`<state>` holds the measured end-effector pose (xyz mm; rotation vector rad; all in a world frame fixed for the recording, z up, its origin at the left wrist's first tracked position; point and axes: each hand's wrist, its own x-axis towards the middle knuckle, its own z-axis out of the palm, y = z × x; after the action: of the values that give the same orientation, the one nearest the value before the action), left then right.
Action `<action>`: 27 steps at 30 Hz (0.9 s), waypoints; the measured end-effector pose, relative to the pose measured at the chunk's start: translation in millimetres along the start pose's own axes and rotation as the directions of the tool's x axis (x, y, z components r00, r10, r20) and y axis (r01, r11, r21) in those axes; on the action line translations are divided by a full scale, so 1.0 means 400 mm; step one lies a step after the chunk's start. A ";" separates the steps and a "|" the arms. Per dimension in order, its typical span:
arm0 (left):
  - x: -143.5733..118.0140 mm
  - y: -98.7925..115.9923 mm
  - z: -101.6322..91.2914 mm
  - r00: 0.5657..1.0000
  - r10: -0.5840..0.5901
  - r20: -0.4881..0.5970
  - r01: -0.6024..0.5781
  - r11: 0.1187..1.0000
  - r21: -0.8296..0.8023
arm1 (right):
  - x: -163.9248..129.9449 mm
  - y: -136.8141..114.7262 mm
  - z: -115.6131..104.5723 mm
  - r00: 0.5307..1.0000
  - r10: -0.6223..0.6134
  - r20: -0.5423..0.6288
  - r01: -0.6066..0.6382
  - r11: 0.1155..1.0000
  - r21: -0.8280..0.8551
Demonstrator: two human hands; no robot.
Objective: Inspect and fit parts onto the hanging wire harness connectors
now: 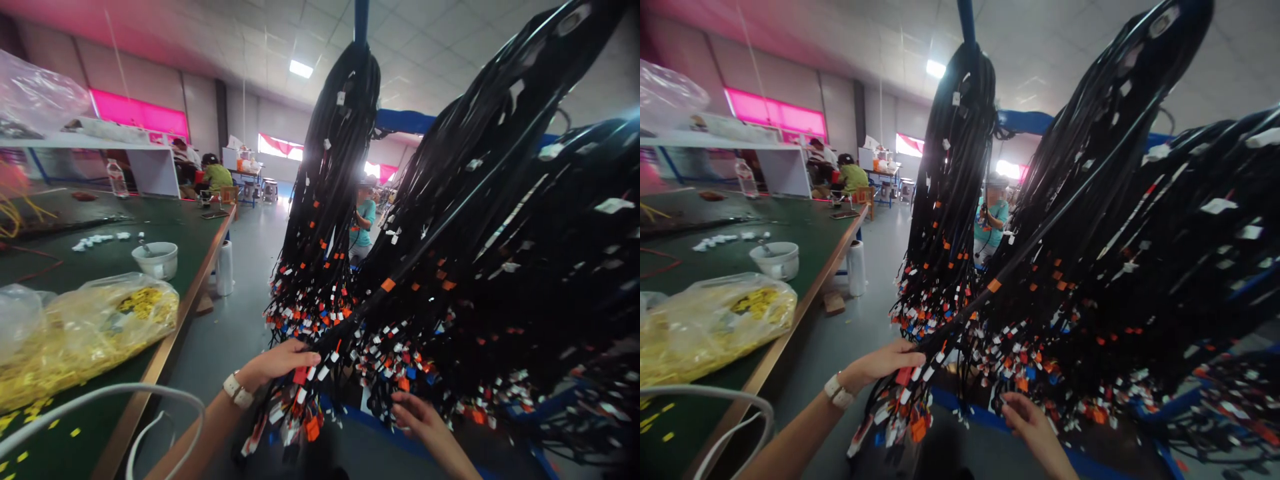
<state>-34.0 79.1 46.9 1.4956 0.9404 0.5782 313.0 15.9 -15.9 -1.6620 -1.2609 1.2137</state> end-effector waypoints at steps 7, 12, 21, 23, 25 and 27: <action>0.054 -0.051 0.066 0.997 0.045 -0.068 -0.050 0.996 -0.077 | -0.006 -0.008 -0.007 0.999 0.033 -0.017 -0.034 0.999 -0.007; 0.093 -0.075 0.094 0.988 0.120 -0.095 -0.124 0.991 -0.042 | 0.010 0.019 -0.007 0.997 0.077 -0.019 -0.077 0.997 0.007; 0.156 -0.124 0.102 0.984 0.101 -0.150 -0.111 0.992 -0.060 | 0.103 0.038 -0.040 0.973 -0.003 -0.229 0.010 1.000 0.027; 0.165 -0.130 0.103 0.982 0.105 -0.157 -0.116 0.991 -0.065 | 0.135 -0.004 -0.060 0.920 -0.082 -0.383 0.091 0.996 0.008; 0.172 -0.134 0.104 0.980 0.126 -0.157 -0.138 0.988 -0.072 | 0.173 -0.054 -0.081 0.800 -0.196 -0.567 0.189 0.979 -0.071; 0.177 -0.137 0.104 0.976 0.155 -0.153 -0.166 0.984 -0.063 | 0.214 -0.101 -0.100 0.635 -0.321 -0.703 0.256 0.946 -0.200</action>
<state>26.0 111.3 -24.8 1.4847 0.9051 0.8426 346.0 109.3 11.5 -1.6563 -0.9924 0.2186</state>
